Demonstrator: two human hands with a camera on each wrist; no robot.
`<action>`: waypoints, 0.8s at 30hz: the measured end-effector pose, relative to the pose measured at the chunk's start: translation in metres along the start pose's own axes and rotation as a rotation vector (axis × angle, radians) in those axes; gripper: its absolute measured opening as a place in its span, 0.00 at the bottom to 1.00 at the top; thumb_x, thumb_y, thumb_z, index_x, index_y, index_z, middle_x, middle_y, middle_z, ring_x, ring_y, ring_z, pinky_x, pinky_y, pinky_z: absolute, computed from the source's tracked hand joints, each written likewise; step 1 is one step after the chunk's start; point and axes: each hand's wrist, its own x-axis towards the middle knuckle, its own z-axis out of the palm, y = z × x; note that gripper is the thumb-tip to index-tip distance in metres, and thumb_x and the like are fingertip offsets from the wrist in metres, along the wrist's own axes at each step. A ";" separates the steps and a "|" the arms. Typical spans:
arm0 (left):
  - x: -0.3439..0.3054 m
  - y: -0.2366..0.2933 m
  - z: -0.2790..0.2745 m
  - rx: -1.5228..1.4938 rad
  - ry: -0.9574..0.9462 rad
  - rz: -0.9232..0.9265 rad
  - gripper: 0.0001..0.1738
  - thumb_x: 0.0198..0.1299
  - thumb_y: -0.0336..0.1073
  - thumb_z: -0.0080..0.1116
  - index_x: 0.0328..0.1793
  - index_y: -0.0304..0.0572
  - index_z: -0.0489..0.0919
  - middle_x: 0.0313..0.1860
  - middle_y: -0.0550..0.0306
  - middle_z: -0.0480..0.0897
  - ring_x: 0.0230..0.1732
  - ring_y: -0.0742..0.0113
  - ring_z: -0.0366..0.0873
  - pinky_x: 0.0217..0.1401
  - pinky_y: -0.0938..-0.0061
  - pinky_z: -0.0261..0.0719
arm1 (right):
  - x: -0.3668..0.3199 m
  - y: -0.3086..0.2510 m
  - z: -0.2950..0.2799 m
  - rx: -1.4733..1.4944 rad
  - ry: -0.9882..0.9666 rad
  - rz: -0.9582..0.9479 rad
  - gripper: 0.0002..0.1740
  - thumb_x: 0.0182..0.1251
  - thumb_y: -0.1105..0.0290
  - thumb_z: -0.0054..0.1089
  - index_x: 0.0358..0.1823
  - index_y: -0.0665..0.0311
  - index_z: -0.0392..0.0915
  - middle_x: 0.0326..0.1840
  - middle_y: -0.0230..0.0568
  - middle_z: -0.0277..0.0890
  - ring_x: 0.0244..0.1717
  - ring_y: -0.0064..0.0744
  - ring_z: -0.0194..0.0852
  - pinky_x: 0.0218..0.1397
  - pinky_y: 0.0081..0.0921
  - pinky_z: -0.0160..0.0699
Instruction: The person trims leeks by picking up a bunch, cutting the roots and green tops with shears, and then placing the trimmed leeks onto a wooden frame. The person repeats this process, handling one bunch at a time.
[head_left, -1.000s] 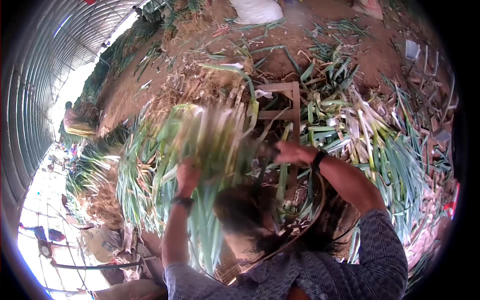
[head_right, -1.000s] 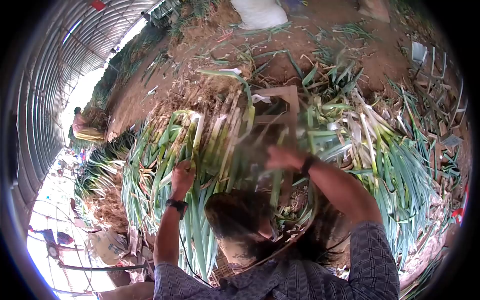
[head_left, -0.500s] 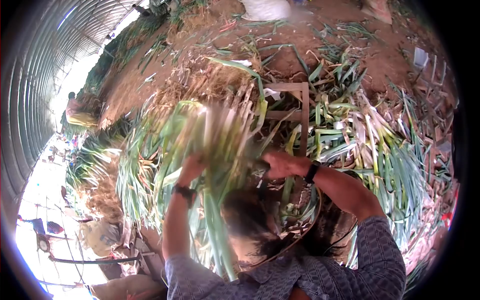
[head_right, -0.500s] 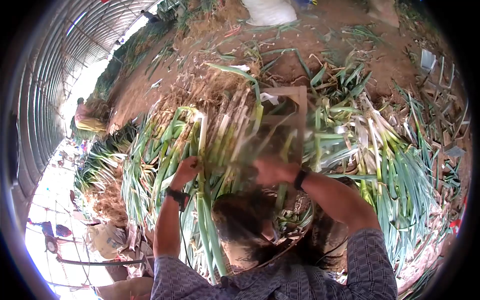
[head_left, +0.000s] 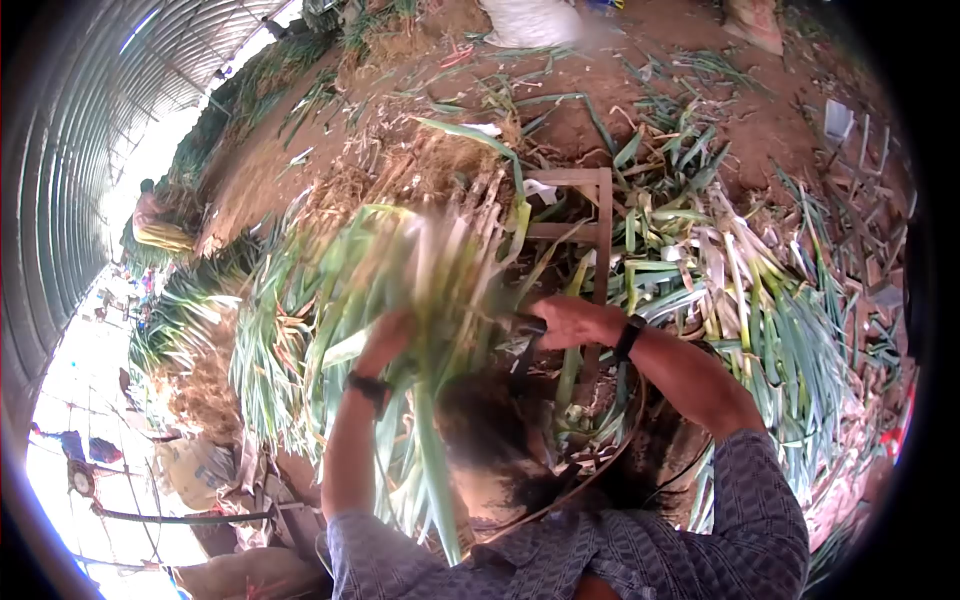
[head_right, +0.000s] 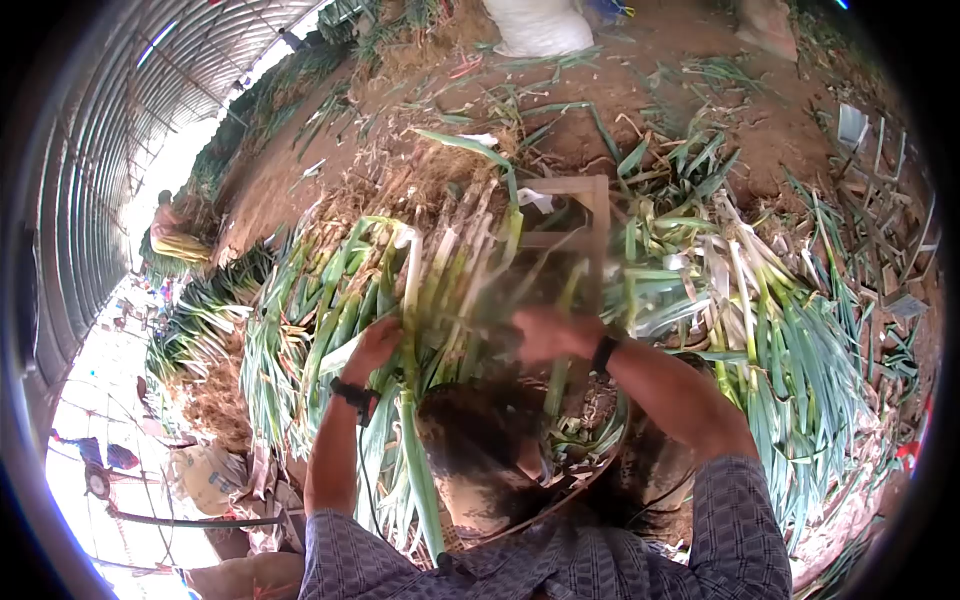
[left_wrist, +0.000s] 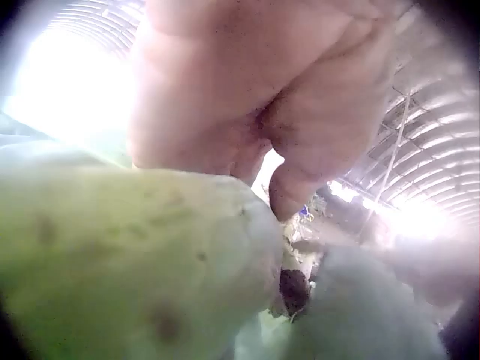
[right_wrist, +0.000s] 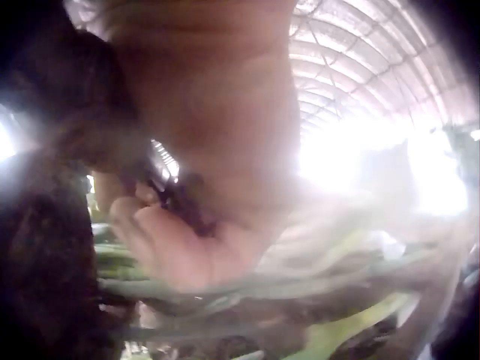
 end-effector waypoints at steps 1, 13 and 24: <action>-0.004 -0.002 0.003 -0.122 -0.017 0.036 0.21 0.61 0.37 0.64 0.59 0.39 0.78 0.46 0.49 0.84 0.46 0.61 0.82 0.51 0.67 0.79 | -0.001 0.001 0.001 -0.035 -0.018 -0.067 0.25 0.62 0.63 0.63 0.59 0.64 0.75 0.20 0.32 0.64 0.21 0.19 0.62 0.23 0.25 0.63; -0.005 -0.014 -0.001 -0.131 -0.216 0.047 0.25 0.60 0.27 0.63 0.63 0.29 0.74 0.55 0.50 0.82 0.57 0.64 0.78 0.62 0.71 0.76 | 0.025 0.035 0.022 0.165 -0.023 -0.080 0.24 0.60 0.62 0.65 0.56 0.63 0.77 0.39 0.37 0.77 0.37 0.28 0.75 0.42 0.34 0.77; -0.004 0.005 -0.001 -0.048 -0.158 -0.036 0.20 0.60 0.37 0.65 0.56 0.33 0.79 0.44 0.56 0.84 0.42 0.73 0.78 0.44 0.75 0.77 | -0.005 -0.010 0.028 -0.441 0.165 -0.179 0.28 0.54 0.63 0.63 0.57 0.66 0.74 0.32 0.58 0.80 0.34 0.60 0.80 0.40 0.49 0.78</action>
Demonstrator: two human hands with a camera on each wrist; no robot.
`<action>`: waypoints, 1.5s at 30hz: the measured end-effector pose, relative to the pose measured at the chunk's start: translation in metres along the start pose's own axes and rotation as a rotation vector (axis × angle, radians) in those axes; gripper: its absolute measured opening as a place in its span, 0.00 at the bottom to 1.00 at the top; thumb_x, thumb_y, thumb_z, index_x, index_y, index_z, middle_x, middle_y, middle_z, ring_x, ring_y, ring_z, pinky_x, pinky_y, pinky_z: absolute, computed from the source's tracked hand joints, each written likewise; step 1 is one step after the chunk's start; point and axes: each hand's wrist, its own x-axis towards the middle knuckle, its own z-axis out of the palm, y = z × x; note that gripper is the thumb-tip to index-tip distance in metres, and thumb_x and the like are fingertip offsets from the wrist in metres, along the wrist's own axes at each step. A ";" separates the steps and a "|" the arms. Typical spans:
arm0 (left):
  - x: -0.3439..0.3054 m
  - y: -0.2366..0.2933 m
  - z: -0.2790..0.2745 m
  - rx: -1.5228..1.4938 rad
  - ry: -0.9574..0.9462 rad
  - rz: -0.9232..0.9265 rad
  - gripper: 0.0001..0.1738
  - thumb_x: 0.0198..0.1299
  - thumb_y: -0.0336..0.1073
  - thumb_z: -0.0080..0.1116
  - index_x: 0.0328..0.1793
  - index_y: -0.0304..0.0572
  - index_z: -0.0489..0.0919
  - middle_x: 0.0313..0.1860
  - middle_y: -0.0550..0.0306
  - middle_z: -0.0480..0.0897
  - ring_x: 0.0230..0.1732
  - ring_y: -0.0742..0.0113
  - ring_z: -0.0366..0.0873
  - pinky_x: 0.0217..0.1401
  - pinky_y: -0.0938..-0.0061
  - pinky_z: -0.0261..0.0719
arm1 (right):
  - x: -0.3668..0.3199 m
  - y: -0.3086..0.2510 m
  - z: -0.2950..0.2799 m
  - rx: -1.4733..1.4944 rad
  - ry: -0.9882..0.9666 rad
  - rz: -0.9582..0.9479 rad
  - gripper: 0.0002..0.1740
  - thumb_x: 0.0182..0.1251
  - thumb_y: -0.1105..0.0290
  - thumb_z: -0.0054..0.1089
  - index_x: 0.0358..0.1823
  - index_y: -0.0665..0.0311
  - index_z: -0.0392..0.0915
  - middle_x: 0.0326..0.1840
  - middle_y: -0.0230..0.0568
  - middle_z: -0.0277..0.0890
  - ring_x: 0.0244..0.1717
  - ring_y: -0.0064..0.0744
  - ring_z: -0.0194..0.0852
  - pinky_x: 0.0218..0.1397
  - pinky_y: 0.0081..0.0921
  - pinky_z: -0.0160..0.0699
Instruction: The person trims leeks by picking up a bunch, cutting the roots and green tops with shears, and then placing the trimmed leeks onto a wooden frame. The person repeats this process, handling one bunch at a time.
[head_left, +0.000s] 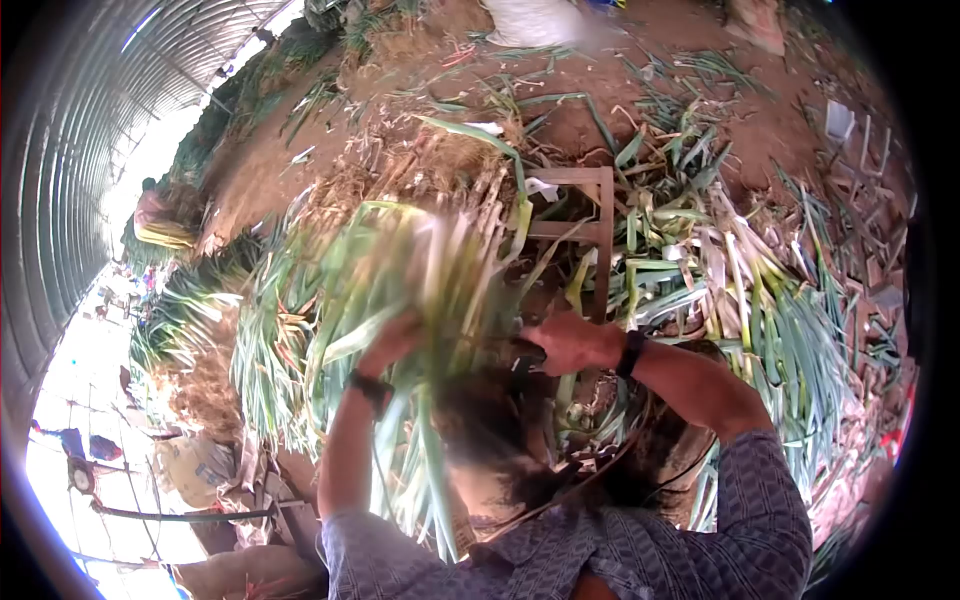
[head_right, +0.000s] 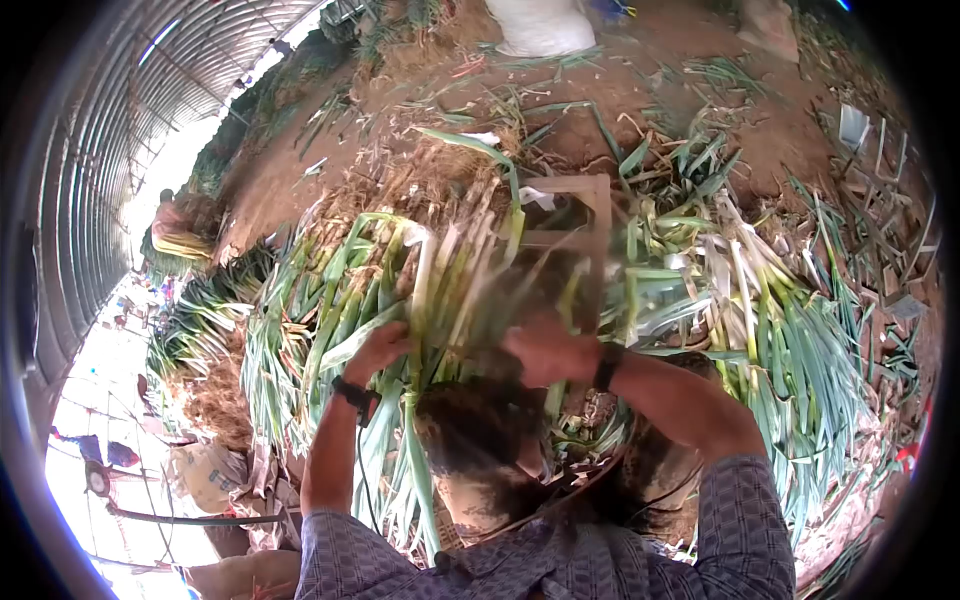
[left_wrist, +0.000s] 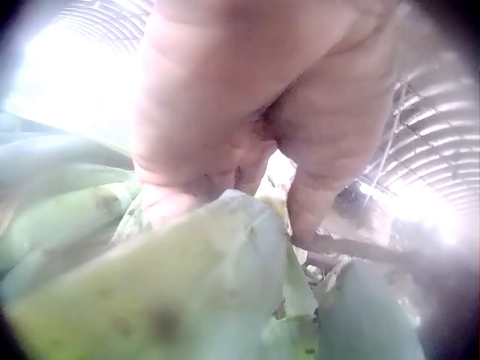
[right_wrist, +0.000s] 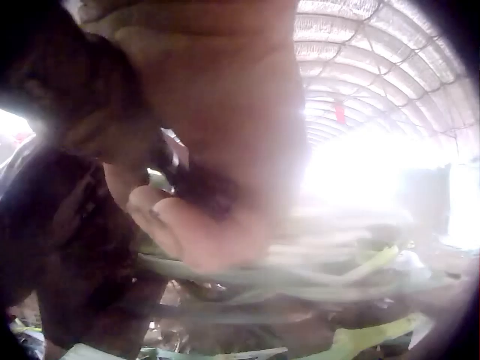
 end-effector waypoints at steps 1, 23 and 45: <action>0.004 -0.002 0.003 0.034 0.015 -0.020 0.20 0.60 0.39 0.66 0.54 0.33 0.80 0.41 0.56 0.84 0.40 0.72 0.78 0.42 0.74 0.76 | -0.001 -0.004 0.003 -0.030 0.065 -0.009 0.28 0.53 0.63 0.62 0.57 0.66 0.73 0.31 0.58 0.80 0.34 0.60 0.80 0.40 0.50 0.78; 0.009 0.006 0.037 0.353 0.147 -0.009 0.19 0.53 0.45 0.67 0.40 0.34 0.83 0.28 0.47 0.84 0.29 0.60 0.80 0.35 0.64 0.76 | 0.085 0.054 0.010 0.354 0.301 0.409 0.14 0.57 0.64 0.59 0.41 0.66 0.74 0.33 0.54 0.80 0.36 0.57 0.81 0.41 0.47 0.79; -0.013 -0.009 -0.010 -0.490 0.313 0.015 0.16 0.57 0.40 0.59 0.46 0.34 0.82 0.34 0.59 0.82 0.34 0.72 0.77 0.38 0.74 0.75 | 0.021 0.011 0.002 0.203 0.077 0.016 0.19 0.55 0.66 0.63 0.47 0.67 0.76 0.27 0.52 0.77 0.28 0.49 0.78 0.34 0.42 0.78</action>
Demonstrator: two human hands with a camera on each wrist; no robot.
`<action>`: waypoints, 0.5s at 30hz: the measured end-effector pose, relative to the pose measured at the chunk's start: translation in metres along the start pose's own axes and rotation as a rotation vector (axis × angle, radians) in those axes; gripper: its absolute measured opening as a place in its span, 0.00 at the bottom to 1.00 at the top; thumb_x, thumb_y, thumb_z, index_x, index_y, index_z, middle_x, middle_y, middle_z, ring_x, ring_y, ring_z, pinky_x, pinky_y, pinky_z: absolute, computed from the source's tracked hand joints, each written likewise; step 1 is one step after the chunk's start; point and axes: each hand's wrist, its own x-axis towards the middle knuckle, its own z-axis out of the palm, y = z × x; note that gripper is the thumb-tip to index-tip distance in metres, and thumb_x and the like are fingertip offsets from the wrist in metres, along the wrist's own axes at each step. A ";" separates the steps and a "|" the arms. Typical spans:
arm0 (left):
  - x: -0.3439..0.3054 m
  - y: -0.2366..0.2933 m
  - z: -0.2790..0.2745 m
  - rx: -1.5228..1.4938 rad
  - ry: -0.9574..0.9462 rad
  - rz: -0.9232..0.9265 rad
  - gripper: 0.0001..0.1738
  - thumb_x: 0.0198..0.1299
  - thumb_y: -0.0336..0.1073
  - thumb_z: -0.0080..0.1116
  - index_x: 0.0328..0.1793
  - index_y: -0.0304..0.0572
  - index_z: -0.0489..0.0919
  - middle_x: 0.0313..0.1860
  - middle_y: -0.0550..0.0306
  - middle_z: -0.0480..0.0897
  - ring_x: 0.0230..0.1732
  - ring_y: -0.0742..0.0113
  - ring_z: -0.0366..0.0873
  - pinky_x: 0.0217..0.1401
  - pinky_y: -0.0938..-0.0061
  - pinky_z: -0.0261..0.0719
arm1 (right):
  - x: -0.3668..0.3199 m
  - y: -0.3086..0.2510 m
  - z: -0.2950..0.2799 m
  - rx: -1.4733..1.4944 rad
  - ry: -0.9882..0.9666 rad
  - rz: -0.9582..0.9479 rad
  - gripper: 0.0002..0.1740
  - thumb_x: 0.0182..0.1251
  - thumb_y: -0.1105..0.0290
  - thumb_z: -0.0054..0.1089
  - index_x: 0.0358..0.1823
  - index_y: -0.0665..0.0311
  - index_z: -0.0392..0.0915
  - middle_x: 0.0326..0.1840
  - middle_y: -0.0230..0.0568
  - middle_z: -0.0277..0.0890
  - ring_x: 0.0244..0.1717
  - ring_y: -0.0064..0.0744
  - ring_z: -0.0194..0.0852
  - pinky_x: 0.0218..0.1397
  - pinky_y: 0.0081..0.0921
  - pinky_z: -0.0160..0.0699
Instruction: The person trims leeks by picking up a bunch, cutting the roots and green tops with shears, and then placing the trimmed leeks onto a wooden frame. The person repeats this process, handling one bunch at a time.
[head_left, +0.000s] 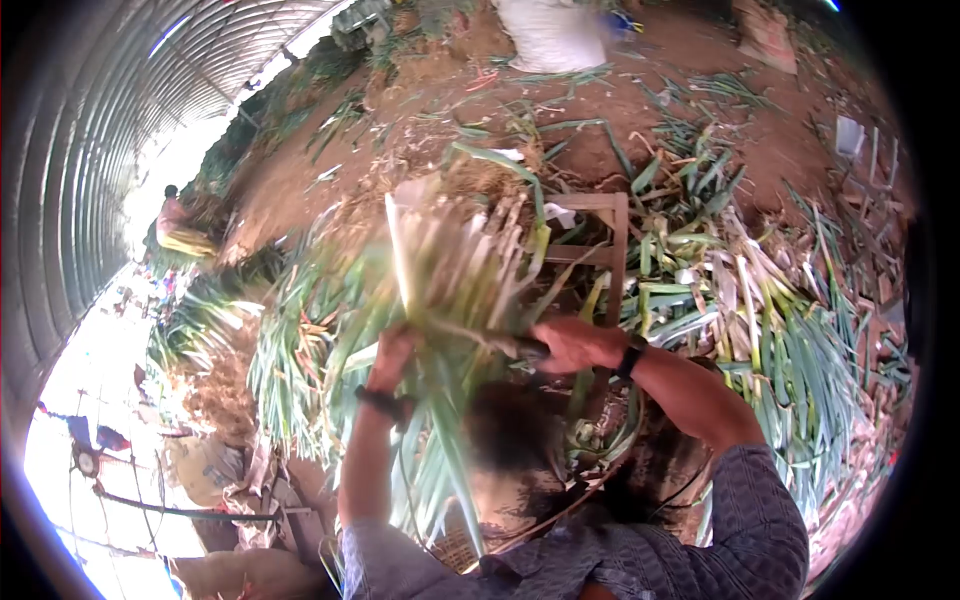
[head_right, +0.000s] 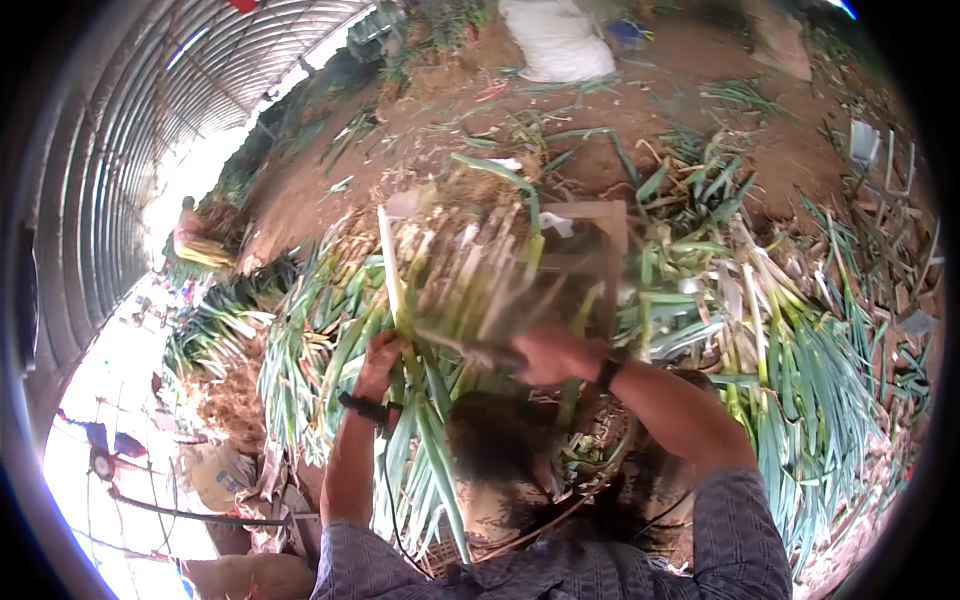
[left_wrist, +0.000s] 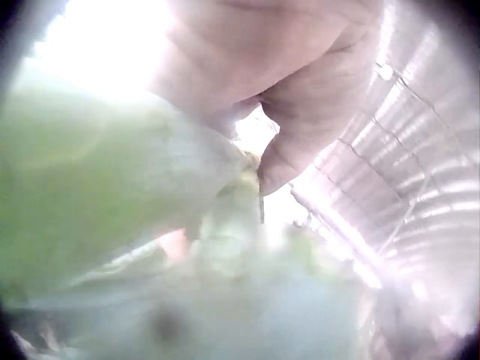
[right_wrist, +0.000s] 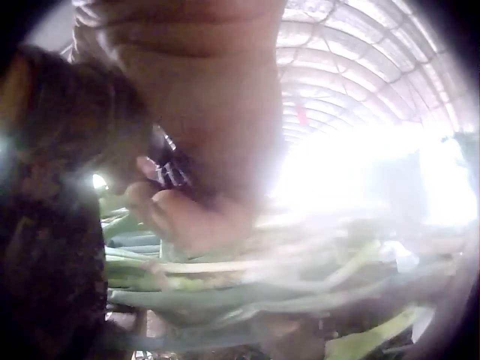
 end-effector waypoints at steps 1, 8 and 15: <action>-0.002 -0.004 -0.012 -0.039 0.034 -0.012 0.17 0.58 0.40 0.59 0.48 0.34 0.81 0.34 0.58 0.82 0.34 0.71 0.78 0.38 0.73 0.76 | -0.009 -0.009 0.001 -0.082 0.052 -0.116 0.13 0.55 0.69 0.62 0.41 0.66 0.78 0.26 0.47 0.76 0.25 0.43 0.77 0.30 0.38 0.77; 0.000 -0.010 -0.026 -0.338 -0.022 -0.045 0.16 0.66 0.36 0.53 0.55 0.34 0.77 0.38 0.52 0.83 0.33 0.64 0.80 0.36 0.70 0.82 | -0.015 -0.026 0.005 -0.127 0.106 -0.097 0.18 0.50 0.72 0.63 0.44 0.65 0.73 0.27 0.46 0.77 0.25 0.45 0.77 0.29 0.40 0.75; 0.000 0.016 0.024 -0.324 -0.115 0.003 0.16 0.64 0.35 0.57 0.53 0.32 0.79 0.39 0.49 0.83 0.39 0.60 0.83 0.43 0.64 0.85 | -0.002 -0.009 0.017 -0.175 0.219 0.010 0.18 0.54 0.67 0.61 0.45 0.66 0.71 0.26 0.52 0.76 0.26 0.54 0.78 0.31 0.48 0.74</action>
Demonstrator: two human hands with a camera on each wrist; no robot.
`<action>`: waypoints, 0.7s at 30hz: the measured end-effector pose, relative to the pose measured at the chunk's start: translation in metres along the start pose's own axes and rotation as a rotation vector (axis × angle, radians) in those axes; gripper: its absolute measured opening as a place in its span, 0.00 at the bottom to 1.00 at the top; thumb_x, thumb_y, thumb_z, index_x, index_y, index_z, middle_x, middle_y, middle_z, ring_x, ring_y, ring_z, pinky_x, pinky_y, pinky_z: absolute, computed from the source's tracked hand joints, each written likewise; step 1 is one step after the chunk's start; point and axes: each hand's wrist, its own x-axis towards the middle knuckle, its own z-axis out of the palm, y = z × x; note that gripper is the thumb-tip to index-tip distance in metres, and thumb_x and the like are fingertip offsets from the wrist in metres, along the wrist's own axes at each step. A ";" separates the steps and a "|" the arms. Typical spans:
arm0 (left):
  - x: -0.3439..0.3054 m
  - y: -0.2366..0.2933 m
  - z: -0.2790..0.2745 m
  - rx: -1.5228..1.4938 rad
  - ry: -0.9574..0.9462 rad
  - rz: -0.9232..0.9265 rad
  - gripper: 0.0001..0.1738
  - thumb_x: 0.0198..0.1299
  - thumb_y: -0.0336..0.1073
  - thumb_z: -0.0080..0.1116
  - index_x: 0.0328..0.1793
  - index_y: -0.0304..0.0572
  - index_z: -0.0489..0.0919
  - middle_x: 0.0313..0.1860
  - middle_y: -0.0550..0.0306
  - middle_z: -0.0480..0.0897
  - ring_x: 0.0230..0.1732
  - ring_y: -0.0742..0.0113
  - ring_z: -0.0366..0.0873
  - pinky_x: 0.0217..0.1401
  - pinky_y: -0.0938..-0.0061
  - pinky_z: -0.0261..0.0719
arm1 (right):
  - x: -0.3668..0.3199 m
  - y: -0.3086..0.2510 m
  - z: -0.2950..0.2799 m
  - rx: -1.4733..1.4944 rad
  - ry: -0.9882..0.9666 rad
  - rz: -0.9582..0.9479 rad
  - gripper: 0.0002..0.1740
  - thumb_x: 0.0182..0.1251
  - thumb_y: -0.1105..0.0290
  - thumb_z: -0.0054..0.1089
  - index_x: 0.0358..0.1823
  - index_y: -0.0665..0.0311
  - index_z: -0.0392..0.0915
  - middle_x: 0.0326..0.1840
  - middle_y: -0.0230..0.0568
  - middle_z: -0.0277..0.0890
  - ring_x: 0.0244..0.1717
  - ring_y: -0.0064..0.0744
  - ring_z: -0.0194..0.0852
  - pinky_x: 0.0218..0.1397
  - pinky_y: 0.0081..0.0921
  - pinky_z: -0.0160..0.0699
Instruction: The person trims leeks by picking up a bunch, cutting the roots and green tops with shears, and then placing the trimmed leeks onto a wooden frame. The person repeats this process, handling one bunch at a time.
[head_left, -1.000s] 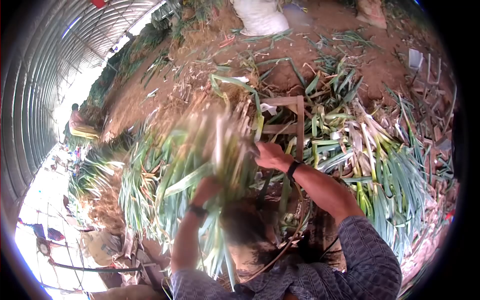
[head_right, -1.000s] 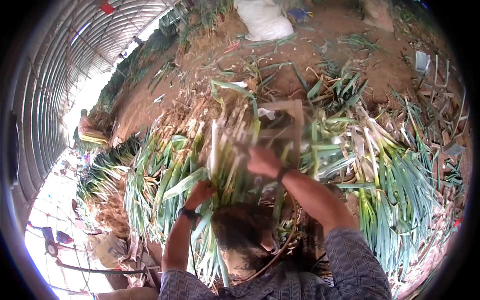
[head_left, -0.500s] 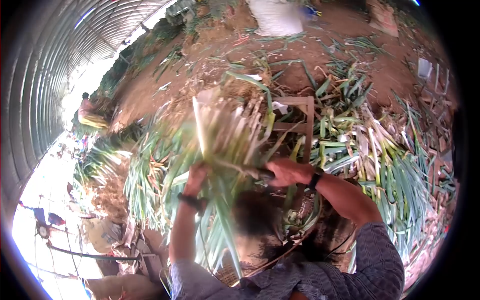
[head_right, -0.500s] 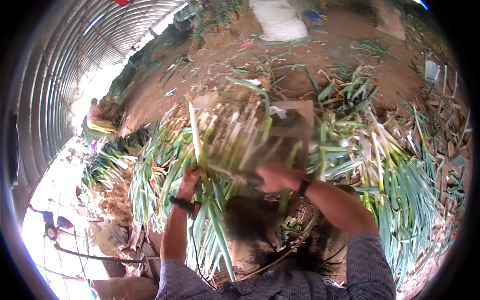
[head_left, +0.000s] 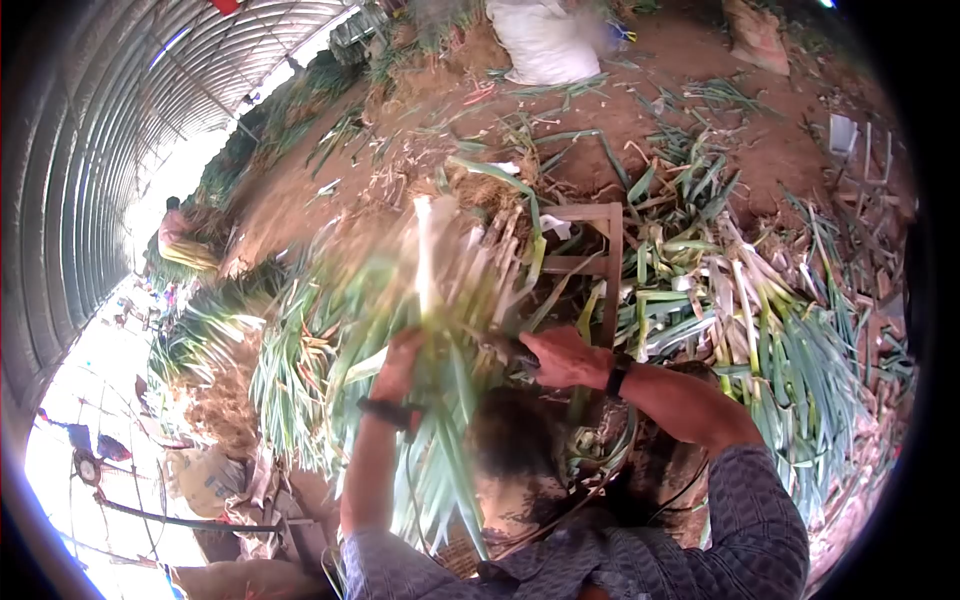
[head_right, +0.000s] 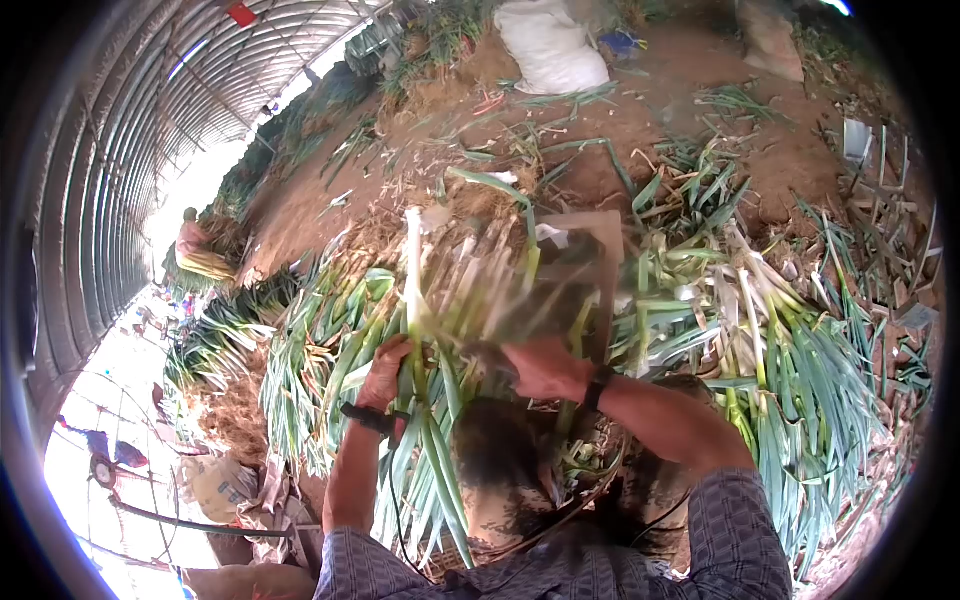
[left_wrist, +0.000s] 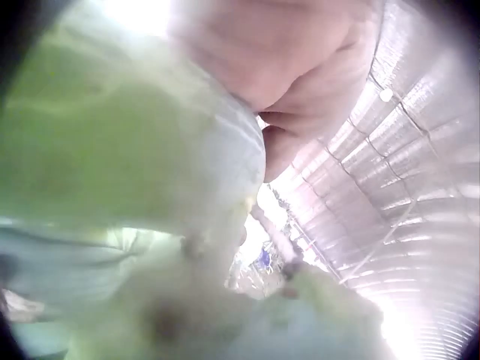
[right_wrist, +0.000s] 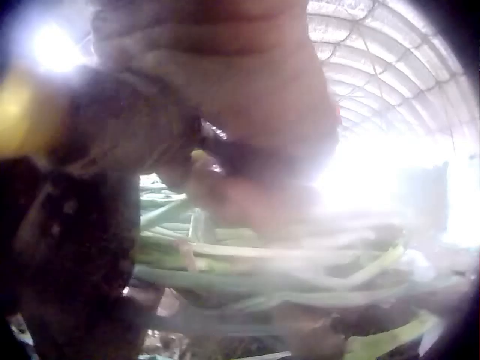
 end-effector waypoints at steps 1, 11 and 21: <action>0.000 0.003 0.005 -0.003 0.008 -0.037 0.16 0.63 0.36 0.58 0.52 0.32 0.79 0.38 0.50 0.83 0.38 0.60 0.83 0.42 0.64 0.85 | 0.001 0.002 0.002 0.067 0.043 0.031 0.20 0.53 0.66 0.60 0.46 0.66 0.71 0.25 0.54 0.77 0.29 0.59 0.78 0.33 0.51 0.75; -0.015 -0.018 0.013 -0.019 0.158 -0.203 0.20 0.69 0.54 0.55 0.51 0.47 0.73 0.32 0.60 0.76 0.28 0.72 0.75 0.27 0.74 0.77 | -0.001 0.029 -0.002 0.108 -0.091 0.091 0.20 0.59 0.60 0.61 0.49 0.64 0.73 0.30 0.58 0.78 0.34 0.61 0.79 0.38 0.50 0.78; -0.032 -0.026 -0.007 -0.139 0.100 -0.237 0.21 0.71 0.52 0.47 0.51 0.42 0.78 0.34 0.56 0.82 0.29 0.65 0.80 0.32 0.68 0.84 | -0.012 0.004 -0.020 0.156 -0.291 -0.118 0.28 0.56 0.63 0.62 0.61 0.55 0.76 0.31 0.59 0.79 0.32 0.56 0.80 0.38 0.46 0.77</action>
